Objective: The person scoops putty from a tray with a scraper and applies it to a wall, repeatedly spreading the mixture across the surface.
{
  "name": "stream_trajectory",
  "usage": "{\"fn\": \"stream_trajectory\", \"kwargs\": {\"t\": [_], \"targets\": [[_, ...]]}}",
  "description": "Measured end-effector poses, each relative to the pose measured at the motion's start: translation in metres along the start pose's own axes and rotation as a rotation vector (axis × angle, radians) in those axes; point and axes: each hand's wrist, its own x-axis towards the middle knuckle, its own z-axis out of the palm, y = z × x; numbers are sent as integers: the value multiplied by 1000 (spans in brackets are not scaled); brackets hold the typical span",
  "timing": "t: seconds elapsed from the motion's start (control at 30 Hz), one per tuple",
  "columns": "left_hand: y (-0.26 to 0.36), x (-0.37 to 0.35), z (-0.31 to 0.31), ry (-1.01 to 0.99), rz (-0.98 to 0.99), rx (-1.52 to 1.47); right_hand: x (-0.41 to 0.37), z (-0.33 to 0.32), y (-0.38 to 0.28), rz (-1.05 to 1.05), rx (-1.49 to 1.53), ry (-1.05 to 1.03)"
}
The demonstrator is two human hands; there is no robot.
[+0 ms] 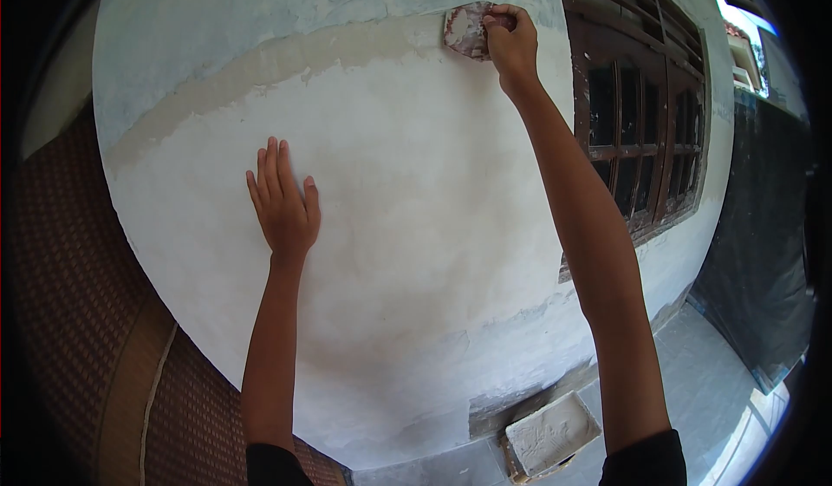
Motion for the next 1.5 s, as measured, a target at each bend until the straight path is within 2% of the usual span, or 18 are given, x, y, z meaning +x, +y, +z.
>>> {"fn": "stream_trajectory", "kwargs": {"t": [0.07,0.17,0.27,0.37,0.47,0.6,0.7,0.8,0.9,1.0,1.13,1.23,1.37,1.5], "targets": [[1,0,0,-7,0,0,-5,18,-5,-49,56,-71],[-1,0,-1,-15,-1,-4,-18,42,-19,-167,-24,-170],[-3,-1,-1,-32,8,-45,-20,36,-22,-105,-160,-134],[-2,-1,-1,-10,-5,-27,-8,8,-7,3,-84,-18],[-1,-1,1,-1,-9,-23,1,-15,5,7,-77,83],[1,0,-1,2,-7,-14,-7,3,8,42,144,-33],[-1,0,-1,-14,-6,-27,-18,22,1,-140,-7,-145],[-3,-1,-1,-24,3,-54,-15,10,9,-40,-50,-34],[-4,0,-1,-10,3,-65,-11,-28,23,14,7,78],[-4,0,-1,3,12,-69,-26,-78,32,42,137,4],[8,-9,9,86,-5,-190,-78,-146,40,160,151,63],[49,-36,12,-39,94,-409,-124,-196,52,258,94,92],[133,-93,13,-126,199,-739,-195,-255,55,413,34,82],[205,-177,10,-331,146,-1036,-267,-319,53,583,-86,135]]}}
